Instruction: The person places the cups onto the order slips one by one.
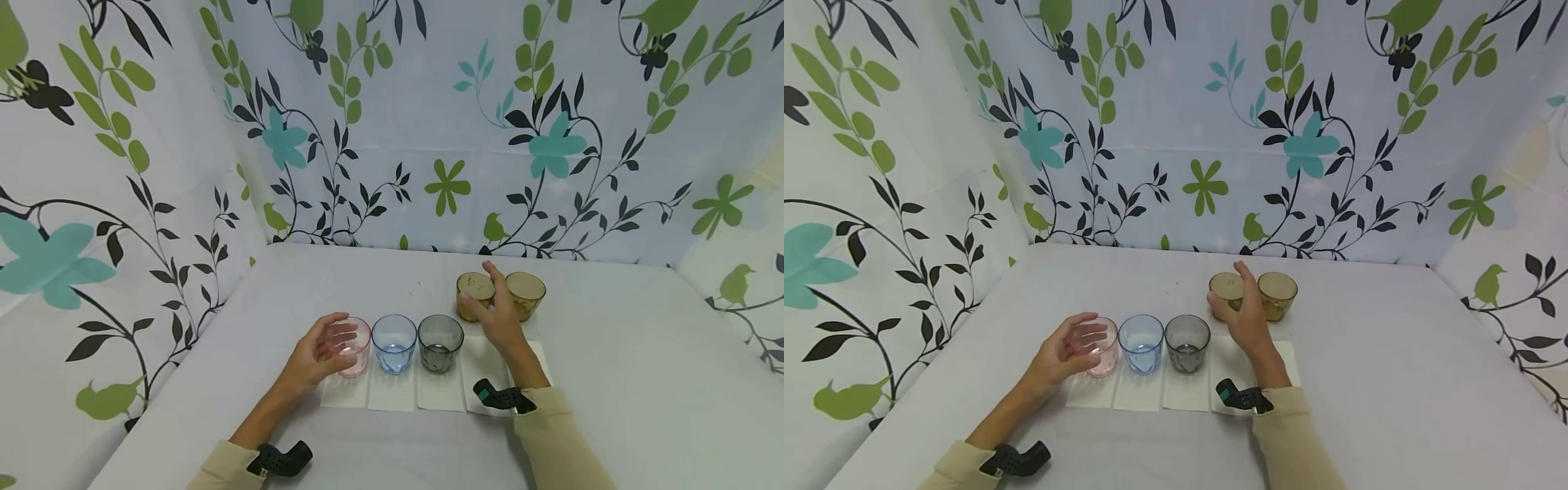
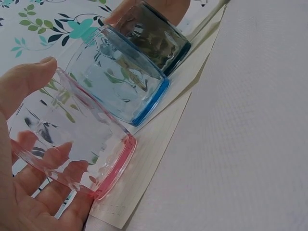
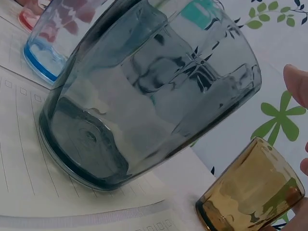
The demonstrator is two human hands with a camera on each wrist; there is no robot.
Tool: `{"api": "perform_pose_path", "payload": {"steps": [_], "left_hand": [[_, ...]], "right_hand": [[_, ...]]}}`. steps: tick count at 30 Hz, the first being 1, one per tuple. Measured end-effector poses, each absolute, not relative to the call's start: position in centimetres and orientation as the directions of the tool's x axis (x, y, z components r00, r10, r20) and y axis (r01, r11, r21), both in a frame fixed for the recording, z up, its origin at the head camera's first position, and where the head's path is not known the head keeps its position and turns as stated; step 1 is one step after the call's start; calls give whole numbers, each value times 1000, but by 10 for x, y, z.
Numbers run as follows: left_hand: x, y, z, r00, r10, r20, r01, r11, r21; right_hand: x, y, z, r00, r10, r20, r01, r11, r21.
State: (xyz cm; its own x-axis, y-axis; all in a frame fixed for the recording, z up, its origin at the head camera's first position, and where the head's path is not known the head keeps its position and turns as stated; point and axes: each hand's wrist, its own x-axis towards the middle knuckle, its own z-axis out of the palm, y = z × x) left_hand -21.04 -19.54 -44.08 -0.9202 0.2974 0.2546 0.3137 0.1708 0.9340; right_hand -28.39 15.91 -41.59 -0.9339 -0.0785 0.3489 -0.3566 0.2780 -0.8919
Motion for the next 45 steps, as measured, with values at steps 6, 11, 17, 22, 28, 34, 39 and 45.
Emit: {"api": "perform_pose_path", "payload": {"steps": [6, 11, 17, 22, 28, 34, 39, 45], "left_hand": [[-211, -194, -441, -923, 292, 250, 308, 171, 936], [-211, -194, -441, -923, 294, 249, 304, 158, 940], [-211, -193, -441, -922, 291, 255, 311, 167, 936], [-211, -192, -442, -922, 289, 257, 313, 171, 934], [-211, -193, -442, -923, 287, 255, 315, 186, 931], [-211, -193, -441, -923, 289, 255, 314, 182, 932], [-212, -193, -441, -922, 288, 258, 318, 185, 930], [-212, -192, -441, -924, 291, 246, 304, 172, 937]], "right_hand": [[-292, 156, -419, -963, -37, 268, -265, 325, -908], [-297, 152, -423, -975, 5, 222, -208, 325, -922], [-299, 150, -426, -980, 41, 197, -174, 317, -932], [-300, 150, -428, -979, 43, 201, -179, 305, -935], [-302, 151, -431, -983, 51, 175, -154, 288, -945], [-301, 152, -432, -987, 52, 151, -134, 250, -959], [-300, 153, -430, -985, 53, 164, -148, 222, -964], [-300, 152, -430, -976, 62, 208, -191, 215, -958]]}}
